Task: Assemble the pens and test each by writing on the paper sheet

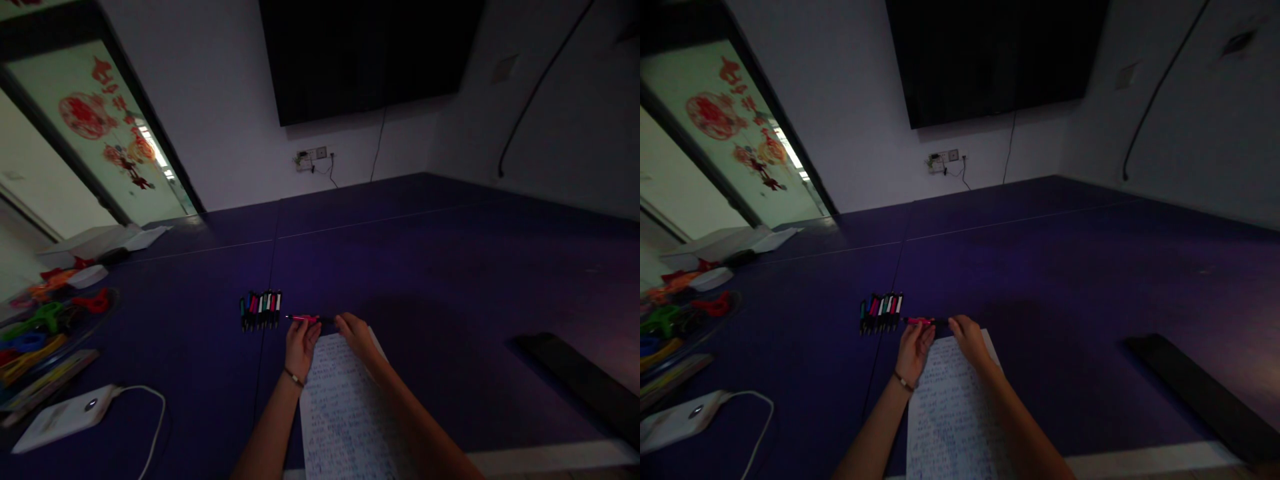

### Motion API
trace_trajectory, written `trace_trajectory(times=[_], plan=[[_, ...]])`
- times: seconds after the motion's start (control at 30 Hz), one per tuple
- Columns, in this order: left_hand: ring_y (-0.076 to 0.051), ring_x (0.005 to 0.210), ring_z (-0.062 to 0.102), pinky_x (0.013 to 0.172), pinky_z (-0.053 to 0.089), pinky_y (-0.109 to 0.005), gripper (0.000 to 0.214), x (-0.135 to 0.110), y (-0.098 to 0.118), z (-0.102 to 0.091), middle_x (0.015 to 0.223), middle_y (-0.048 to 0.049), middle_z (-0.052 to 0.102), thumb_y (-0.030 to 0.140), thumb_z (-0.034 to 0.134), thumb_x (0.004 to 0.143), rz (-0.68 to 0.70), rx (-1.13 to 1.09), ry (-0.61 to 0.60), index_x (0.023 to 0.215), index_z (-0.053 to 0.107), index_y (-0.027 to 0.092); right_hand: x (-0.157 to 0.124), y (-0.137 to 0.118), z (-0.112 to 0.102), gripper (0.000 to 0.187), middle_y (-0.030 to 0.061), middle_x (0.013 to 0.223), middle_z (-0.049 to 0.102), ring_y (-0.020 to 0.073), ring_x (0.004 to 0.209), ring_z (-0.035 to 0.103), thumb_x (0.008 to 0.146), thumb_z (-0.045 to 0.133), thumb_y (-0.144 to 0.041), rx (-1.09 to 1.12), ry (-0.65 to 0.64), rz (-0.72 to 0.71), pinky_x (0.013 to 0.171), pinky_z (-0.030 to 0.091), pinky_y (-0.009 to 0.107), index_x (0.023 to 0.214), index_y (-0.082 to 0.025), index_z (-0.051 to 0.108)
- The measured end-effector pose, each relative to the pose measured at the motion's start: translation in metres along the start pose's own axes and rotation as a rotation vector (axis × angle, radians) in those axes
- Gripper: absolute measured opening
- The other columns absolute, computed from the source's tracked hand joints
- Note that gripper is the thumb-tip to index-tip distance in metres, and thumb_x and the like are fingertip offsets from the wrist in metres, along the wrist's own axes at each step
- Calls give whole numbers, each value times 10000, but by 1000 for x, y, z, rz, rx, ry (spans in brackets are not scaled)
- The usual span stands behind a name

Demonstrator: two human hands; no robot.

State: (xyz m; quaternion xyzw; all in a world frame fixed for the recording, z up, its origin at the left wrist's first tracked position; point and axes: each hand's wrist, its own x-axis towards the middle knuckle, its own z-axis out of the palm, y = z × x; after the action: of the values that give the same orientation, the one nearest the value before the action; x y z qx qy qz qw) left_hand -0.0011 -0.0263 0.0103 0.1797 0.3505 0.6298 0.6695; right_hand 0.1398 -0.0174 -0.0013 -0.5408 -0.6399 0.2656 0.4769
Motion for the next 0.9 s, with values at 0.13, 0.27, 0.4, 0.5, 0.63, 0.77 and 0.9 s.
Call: trace_trajectory(times=[0.13,0.27,0.4,0.5,0.63,0.77,0.9], plan=[[-118,642,620,645,478,-220,160,1,0,-1,725,-20,645,208,653,645,5,-2,8,756,550,156,0,-2,0,236,0,550,527,116,511,488,722,446,-384,64,-19,10,488,366,212,616,-181,504],[-96,607,604,604,468,-203,172,3,-1,-3,732,-13,639,209,672,621,-20,5,2,734,555,152,0,-2,0,337,-18,451,463,104,440,443,773,358,-398,22,-27,37,461,340,216,536,-187,470],[-63,551,570,561,447,-176,188,5,-1,-4,649,32,607,196,697,582,-6,-7,51,693,550,159,0,-1,2,227,-28,501,502,102,436,456,680,497,-409,144,-33,67,425,342,203,694,-183,512],[-55,518,546,546,437,-178,206,5,-1,-4,610,39,587,197,712,556,-23,11,48,674,549,155,-1,-1,2,317,-43,380,415,89,350,403,733,414,-436,151,-65,115,387,318,202,544,-187,466],[-56,524,539,550,430,-180,215,6,-1,-4,604,38,580,210,718,543,-10,23,52,663,548,155,-1,-3,-1,366,-9,474,501,93,388,450,762,357,-460,138,-46,119,402,337,204,598,-171,513],[-53,526,531,547,426,-175,222,6,-2,-6,603,37,572,208,724,532,-5,19,27,653,547,153,0,-2,-3,298,-12,492,509,106,441,477,708,459,-449,82,-64,52,438,349,207,608,-174,515],[-59,542,534,546,428,-182,226,6,-4,-5,623,32,577,222,719,540,-22,57,15,685,560,157,-1,-1,-3,437,-5,414,471,109,405,454,790,300,-461,-2,-41,79,440,342,216,514,-177,488]])
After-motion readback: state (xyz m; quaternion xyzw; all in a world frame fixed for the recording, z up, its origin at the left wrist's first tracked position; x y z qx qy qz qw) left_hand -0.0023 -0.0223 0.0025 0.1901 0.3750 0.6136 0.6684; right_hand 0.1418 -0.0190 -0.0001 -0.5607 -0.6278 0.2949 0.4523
